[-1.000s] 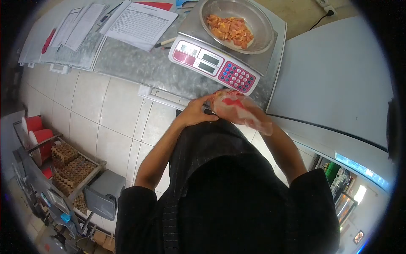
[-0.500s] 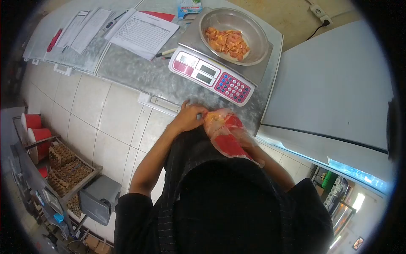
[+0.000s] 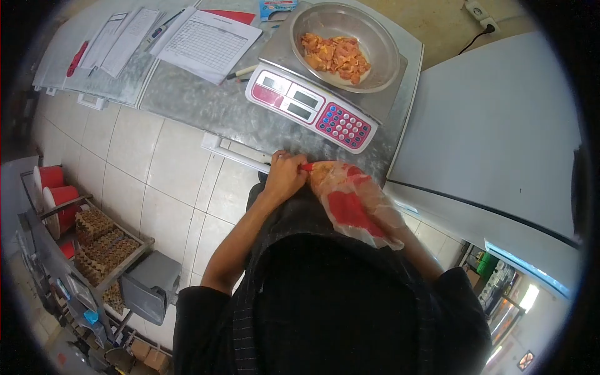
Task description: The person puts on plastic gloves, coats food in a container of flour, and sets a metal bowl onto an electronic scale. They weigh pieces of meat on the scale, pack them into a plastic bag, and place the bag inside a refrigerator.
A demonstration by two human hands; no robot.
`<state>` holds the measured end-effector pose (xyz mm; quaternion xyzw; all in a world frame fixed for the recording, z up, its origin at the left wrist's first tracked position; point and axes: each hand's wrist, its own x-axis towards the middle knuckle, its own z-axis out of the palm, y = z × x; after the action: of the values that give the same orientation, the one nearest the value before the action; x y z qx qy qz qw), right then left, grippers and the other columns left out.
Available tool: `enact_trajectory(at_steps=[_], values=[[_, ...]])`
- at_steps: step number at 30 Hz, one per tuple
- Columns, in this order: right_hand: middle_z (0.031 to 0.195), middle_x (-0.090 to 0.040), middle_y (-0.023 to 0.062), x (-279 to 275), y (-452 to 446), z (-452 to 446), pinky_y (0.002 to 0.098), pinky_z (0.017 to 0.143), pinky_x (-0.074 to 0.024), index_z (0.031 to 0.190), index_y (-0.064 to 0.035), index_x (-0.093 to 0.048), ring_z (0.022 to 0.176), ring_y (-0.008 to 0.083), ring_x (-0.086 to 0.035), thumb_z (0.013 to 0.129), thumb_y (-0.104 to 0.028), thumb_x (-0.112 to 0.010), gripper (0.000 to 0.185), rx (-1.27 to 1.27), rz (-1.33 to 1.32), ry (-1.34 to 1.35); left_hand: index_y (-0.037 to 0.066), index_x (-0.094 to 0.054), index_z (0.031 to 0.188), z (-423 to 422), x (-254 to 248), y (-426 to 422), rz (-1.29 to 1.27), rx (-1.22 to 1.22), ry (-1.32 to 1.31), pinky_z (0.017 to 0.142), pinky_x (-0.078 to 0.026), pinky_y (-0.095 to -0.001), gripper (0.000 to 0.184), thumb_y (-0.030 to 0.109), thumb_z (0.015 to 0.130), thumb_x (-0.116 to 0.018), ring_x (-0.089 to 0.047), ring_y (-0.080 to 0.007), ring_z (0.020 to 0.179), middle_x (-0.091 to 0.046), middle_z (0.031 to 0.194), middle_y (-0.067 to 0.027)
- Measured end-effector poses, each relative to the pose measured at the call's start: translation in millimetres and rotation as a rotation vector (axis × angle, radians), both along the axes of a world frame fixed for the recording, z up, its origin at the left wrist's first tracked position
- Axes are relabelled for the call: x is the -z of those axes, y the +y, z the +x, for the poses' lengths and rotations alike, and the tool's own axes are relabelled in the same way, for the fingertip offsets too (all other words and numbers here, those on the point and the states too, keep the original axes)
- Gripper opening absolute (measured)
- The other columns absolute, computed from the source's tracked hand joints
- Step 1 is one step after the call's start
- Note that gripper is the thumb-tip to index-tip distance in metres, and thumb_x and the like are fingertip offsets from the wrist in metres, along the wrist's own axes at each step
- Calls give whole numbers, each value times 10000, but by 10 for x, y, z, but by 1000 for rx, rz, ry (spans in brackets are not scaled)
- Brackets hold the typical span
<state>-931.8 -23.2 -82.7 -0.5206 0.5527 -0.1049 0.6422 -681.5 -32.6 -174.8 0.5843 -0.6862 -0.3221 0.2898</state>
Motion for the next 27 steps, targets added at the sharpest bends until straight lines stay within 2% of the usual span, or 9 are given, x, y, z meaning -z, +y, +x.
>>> enact_trajectory(at_steps=[4, 15, 17, 19, 20, 22, 24, 25, 27], values=[[1085, -582, 67, 41, -87, -52, 281, 887, -455, 1128, -50, -552, 985, 150, -560, 872, -229, -602, 316, 57, 18, 6, 68, -601, 741, -48, 45, -12, -23, -53, -69, 846, -355, -432, 83, 93, 670, -635, -566, -276, 706, -583, 650, -84], [1044, -594, 52, 338, -298, -196, 280, 890, -447, 1064, -52, -593, 951, 142, -561, 866, -232, -601, 267, 142, 105, -124, 94, -635, 770, -100, 53, -85, 18, -138, -197, 808, -341, -447, 86, 121, 688, -634, -563, -294, 784, -602, 683, -107], [1037, -597, 49, 485, -478, -295, 280, 891, -446, 1052, -53, -601, 945, 140, -561, 865, -232, -601, 259, -17, 26, -278, 97, -641, 777, -101, 78, -117, 21, -135, -219, 804, -340, -449, 91, 125, 691, -635, -565, -294, 786, -604, 685, -112], [1006, -614, 44, 605, -577, -332, 285, 867, -464, 1038, -59, -622, 922, 136, -572, 874, -256, -593, 258, -376, -292, -589, 107, -653, 776, -104, 123, -185, -21, -164, -273, 802, -338, -451, 80, 122, 703, -624, -571, -299, 787, -607, 684, -116], [1074, -601, 69, 401, -601, -92, 294, 864, -458, 1124, -56, -586, 959, 152, -573, 890, -288, -578, 329, -69, -98, -54, 107, -653, 776, -102, 123, -191, -30, -164, -272, 802, -338, -451, 80, 122, 703, -624, -571, -299, 787, -607, 684, -116], [1142, -587, 94, 384, -577, 20, 302, 862, -453, 1209, -53, -550, 995, 167, -573, 906, -319, -564, 404, 243, 83, 472, 117, -662, 767, -89, 101, -222, 23, -116, -293, 789, -336, -451, 73, 124, 719, -606, -576, -296, 780, -615, 698, -118], [1067, -610, 70, 634, -406, -5, 290, 850, -469, 1155, -49, -570, 943, 171, -575, 888, -361, -580, 410, 568, 400, -582, 123, -667, 759, -76, 134, -227, 29, -140, -313, 782, -335, -449, 75, 129, 722, -602, -578, -291, 779, -620, 707, -121], [1123, -580, 80, 674, -413, -10, 288, 873, -465, 1177, -32, -536, 993, 173, -563, 919, -323, -545, 389, 524, 372, -174, 129, -673, 752, -88, 170, -210, 57, -158, -333, 775, -334, -448, 80, 134, 724, -598, -580, -287, 777, -624, 716, -124], [1129, -577, 82, 554, -390, 66, 288, 872, -466, 1182, -32, -532, 996, 170, -562, 923, -318, -539, 386, 455, 313, -174, 133, -677, 750, -90, 144, -214, 78, -151, -346, 772, -332, -445, 81, 145, 729, -600, -581, -282, 777, -629, 719, -122]])
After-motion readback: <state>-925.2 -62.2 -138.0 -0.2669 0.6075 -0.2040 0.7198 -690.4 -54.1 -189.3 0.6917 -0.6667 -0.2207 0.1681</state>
